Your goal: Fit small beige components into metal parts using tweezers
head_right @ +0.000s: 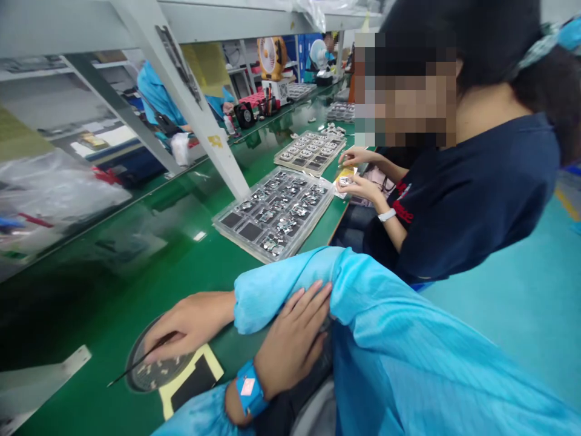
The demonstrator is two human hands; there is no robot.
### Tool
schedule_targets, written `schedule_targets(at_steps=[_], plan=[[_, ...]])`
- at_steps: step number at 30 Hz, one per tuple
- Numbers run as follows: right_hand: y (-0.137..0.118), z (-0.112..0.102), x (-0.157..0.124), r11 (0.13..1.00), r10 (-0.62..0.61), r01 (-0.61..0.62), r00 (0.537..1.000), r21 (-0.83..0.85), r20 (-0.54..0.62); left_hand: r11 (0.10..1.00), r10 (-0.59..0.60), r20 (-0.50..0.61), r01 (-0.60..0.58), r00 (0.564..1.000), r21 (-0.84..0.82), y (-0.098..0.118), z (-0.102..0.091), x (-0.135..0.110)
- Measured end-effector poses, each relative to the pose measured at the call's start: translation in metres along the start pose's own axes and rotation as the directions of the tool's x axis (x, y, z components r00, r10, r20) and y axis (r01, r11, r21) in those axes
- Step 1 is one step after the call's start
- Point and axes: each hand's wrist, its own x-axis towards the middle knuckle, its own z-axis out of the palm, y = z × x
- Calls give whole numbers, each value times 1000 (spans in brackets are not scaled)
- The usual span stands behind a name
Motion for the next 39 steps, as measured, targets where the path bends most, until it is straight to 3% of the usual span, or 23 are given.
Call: schedule_targets(at_steps=[10,26,34,39], plan=[[-3,-7,-2,998,36,-39,997,46,62,1000,23,-23,-23,999,19,0,0,1],[2,-8,-2,993,-32,34,999,116,-18,1000,26,-1,-26,1000,-5,0,-1,0],[3,-11,-3,987,-47,67,990,144,-135,999,48,19,-48,999,-17,0,-2,0],[1,-10,-4,988,-47,67,988,138,-147,999,40,27,-40,999,-15,0,-3,0]])
